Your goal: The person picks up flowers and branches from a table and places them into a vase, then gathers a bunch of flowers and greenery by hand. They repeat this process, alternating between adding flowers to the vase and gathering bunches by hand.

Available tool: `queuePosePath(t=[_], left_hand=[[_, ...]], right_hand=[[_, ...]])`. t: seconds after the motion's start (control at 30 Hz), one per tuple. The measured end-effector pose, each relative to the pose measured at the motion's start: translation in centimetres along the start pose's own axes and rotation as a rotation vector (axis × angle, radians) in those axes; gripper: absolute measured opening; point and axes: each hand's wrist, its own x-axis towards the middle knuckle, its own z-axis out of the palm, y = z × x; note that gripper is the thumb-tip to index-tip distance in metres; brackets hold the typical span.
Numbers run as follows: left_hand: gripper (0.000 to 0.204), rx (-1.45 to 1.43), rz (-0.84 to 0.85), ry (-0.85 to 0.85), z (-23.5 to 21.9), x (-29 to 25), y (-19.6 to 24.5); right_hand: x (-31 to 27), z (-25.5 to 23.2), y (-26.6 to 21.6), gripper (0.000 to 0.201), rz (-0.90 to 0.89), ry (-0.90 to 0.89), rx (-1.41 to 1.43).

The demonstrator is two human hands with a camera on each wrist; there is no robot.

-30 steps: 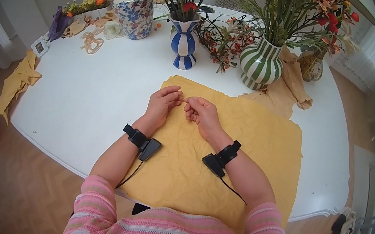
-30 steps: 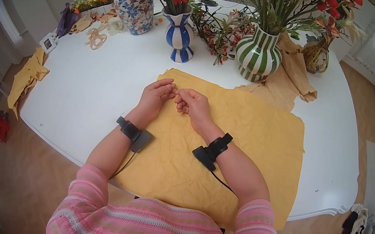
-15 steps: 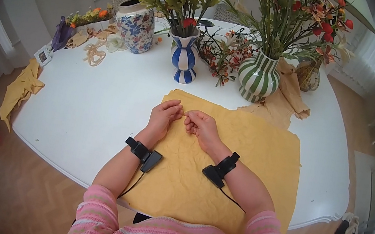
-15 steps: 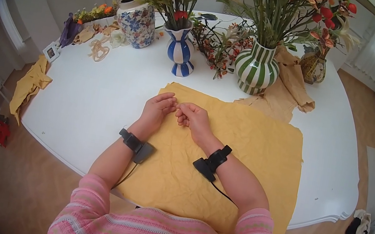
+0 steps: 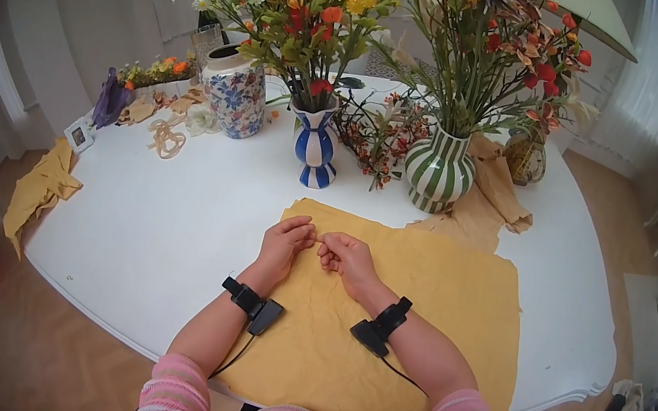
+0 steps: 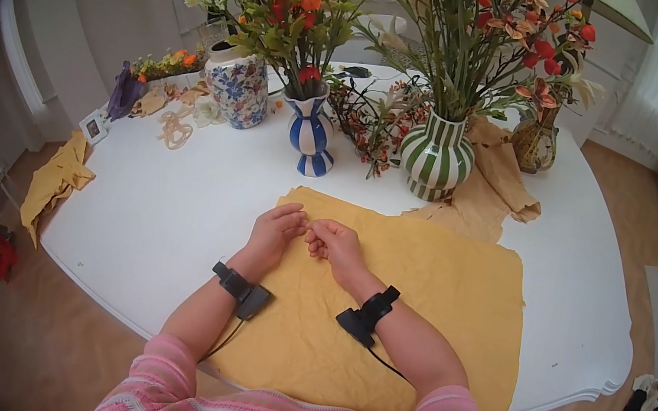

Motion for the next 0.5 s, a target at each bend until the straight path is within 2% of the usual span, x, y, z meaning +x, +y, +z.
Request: queuePosePath(t=[0.13, 0.27, 0.33, 0.5], left_hand=[[0.037, 0.025, -0.005, -0.013, -0.05, -0.04, 0.11], [0.037, 0.024, -0.002, -0.014, -0.08, 0.08, 0.05], [0.029, -0.017, -0.013, 0.000, -0.10, 0.09, -0.02], [0.029, -0.007, -0.012, 0.007, 0.07, -0.04, 0.12]], right_hand=[[0.05, -0.04, 0.03, 0.018, 0.001, 0.004, -0.005], [-0.01, -0.09, 0.04, 0.019, 0.002, -0.003, -0.008], [-0.02, -0.09, 0.05, 0.019, 0.004, -0.002, -0.009], [0.07, -0.13, 0.09, 0.019, 0.003, -0.002, -0.007]])
